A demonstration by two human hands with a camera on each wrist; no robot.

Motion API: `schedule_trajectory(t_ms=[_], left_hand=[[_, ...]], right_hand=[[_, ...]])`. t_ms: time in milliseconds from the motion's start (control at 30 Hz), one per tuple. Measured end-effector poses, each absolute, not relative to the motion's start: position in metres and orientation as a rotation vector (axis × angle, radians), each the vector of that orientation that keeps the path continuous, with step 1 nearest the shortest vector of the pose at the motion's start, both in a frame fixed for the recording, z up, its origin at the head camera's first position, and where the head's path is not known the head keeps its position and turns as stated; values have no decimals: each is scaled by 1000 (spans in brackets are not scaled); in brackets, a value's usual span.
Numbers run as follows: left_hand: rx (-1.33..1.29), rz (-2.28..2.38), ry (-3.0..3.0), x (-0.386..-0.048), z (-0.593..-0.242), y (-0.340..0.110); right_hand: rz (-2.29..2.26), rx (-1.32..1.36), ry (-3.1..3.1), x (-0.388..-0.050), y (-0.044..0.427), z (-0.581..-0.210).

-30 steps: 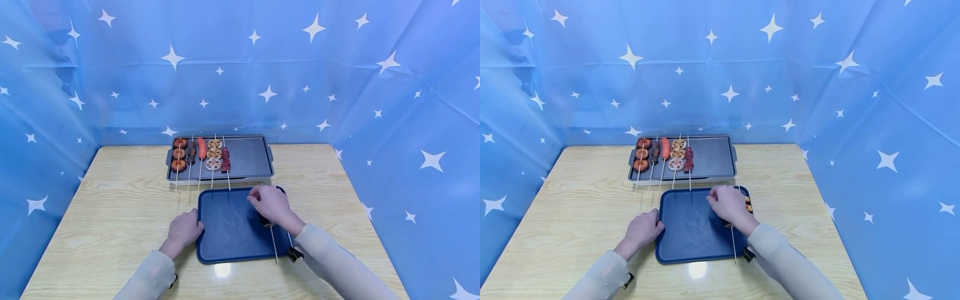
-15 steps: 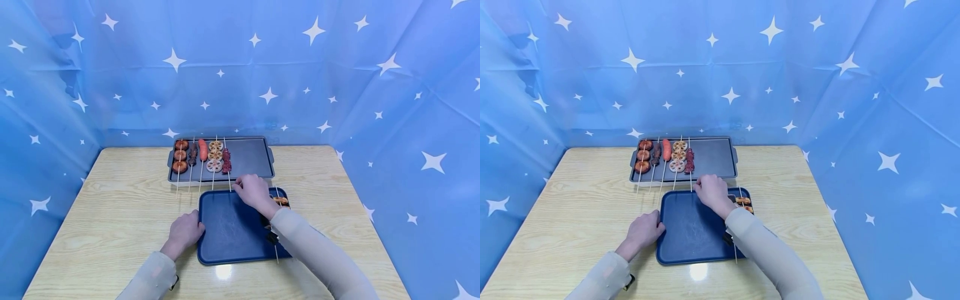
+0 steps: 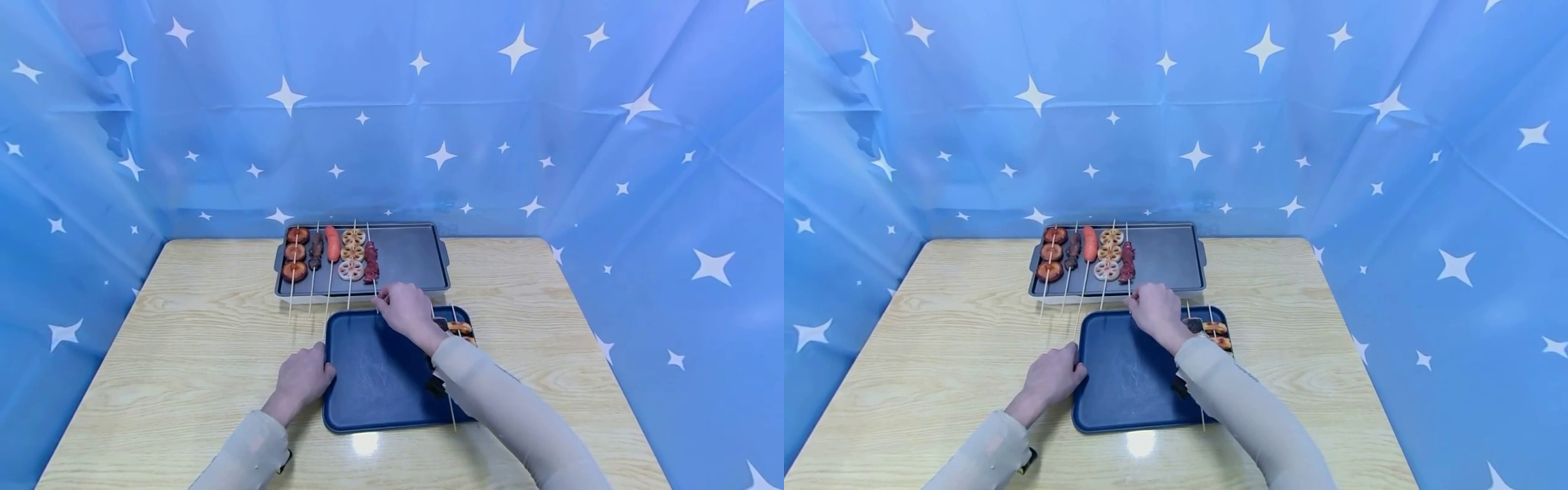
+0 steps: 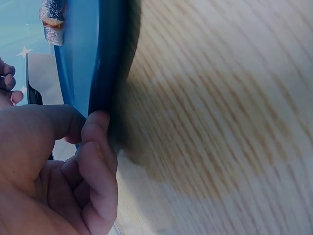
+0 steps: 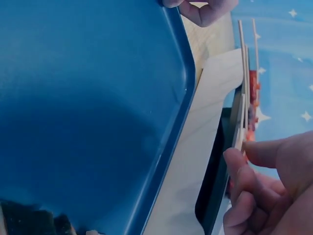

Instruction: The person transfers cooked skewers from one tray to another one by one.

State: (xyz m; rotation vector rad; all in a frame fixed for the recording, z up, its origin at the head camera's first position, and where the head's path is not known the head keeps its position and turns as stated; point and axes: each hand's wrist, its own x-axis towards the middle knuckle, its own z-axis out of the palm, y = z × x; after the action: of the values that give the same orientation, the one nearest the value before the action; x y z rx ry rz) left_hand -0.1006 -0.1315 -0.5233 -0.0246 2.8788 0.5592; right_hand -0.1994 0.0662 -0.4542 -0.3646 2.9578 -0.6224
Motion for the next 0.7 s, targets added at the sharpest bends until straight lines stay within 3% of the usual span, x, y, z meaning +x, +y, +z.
schedule_trajectory(t_ms=[700], left_hand=[[-25, 549, 2890, -101, -523, -131]], right_hand=[[-923, -235, 2614, -205, 66, -452]])
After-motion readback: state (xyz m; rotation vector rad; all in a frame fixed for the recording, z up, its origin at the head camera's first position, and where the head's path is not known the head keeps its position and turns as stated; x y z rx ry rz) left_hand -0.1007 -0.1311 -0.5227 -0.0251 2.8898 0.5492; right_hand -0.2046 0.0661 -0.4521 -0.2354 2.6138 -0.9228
